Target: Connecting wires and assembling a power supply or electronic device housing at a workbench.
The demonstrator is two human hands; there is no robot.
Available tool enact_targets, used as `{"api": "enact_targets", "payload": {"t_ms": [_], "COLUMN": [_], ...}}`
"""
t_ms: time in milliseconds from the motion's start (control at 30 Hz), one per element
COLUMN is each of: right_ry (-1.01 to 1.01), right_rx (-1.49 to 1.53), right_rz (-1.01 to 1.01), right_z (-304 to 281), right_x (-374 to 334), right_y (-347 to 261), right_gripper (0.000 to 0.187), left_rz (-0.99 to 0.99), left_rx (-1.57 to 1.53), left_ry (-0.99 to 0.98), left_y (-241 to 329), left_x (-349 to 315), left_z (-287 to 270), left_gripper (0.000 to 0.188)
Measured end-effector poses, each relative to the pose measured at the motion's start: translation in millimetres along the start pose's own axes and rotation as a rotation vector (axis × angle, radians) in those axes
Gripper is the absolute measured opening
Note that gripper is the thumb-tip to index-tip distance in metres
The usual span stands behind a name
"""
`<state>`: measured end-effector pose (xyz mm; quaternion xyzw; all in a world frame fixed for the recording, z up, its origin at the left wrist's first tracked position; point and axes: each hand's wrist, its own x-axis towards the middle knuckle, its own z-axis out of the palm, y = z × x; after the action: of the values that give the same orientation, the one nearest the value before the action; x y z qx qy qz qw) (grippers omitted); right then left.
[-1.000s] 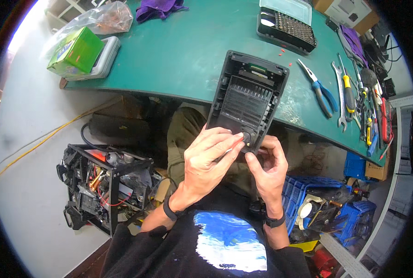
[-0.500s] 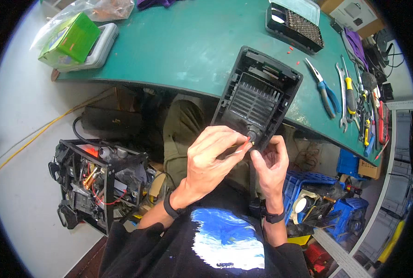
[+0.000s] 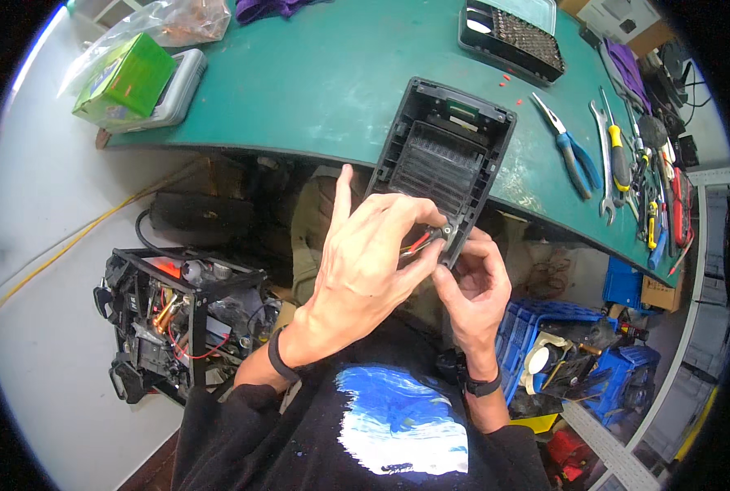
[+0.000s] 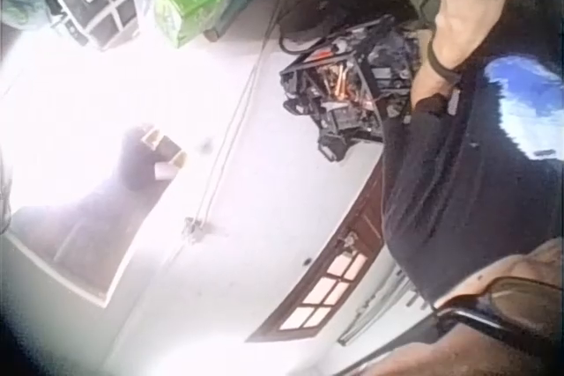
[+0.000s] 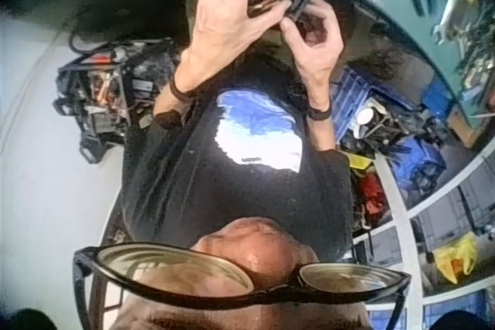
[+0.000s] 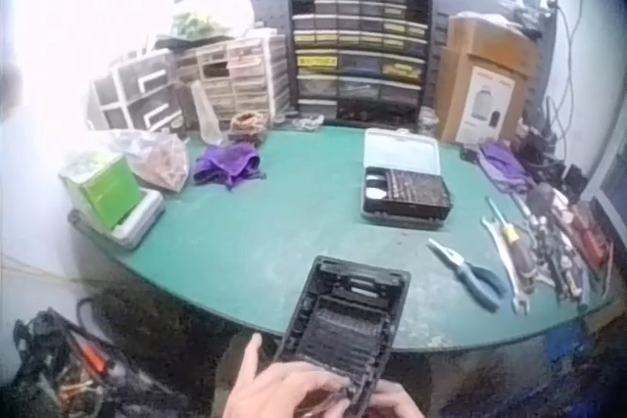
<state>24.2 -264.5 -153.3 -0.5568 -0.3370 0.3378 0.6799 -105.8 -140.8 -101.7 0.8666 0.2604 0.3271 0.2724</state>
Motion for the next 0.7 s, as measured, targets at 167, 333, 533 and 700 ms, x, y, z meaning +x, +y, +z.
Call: {"api": "enact_targets", "payload": {"t_ms": [167,333,533,700], "right_ry": [0.003,-0.018,0.035,0.082], "right_rx": [-0.035,-0.089,-0.208,-0.227], "right_rz": [-0.086,-0.149,-0.298,-0.356], "right_z": [2.4,3.5,18.6,37.3], "right_x": [3.6,7.9,18.3,26.0], "right_y": [-7.9,-16.7,-24.9,-36.3], "right_gripper": [0.038,0.040,0.040,0.042], "left_rz": [-0.029,-0.051,-0.188,-0.265], "left_rx": [-0.085,-0.146,-0.374,-0.494], "left_ry": [-0.015,-0.013,-0.001,0.039], "left_y": [4.0,6.2,7.6,-2.9], "left_x": [8.8,17.2,23.1,19.7], "left_z": [-4.4,-8.8,-18.8,-25.5], "left_gripper": [0.038,0.037,0.036,0.035]}}
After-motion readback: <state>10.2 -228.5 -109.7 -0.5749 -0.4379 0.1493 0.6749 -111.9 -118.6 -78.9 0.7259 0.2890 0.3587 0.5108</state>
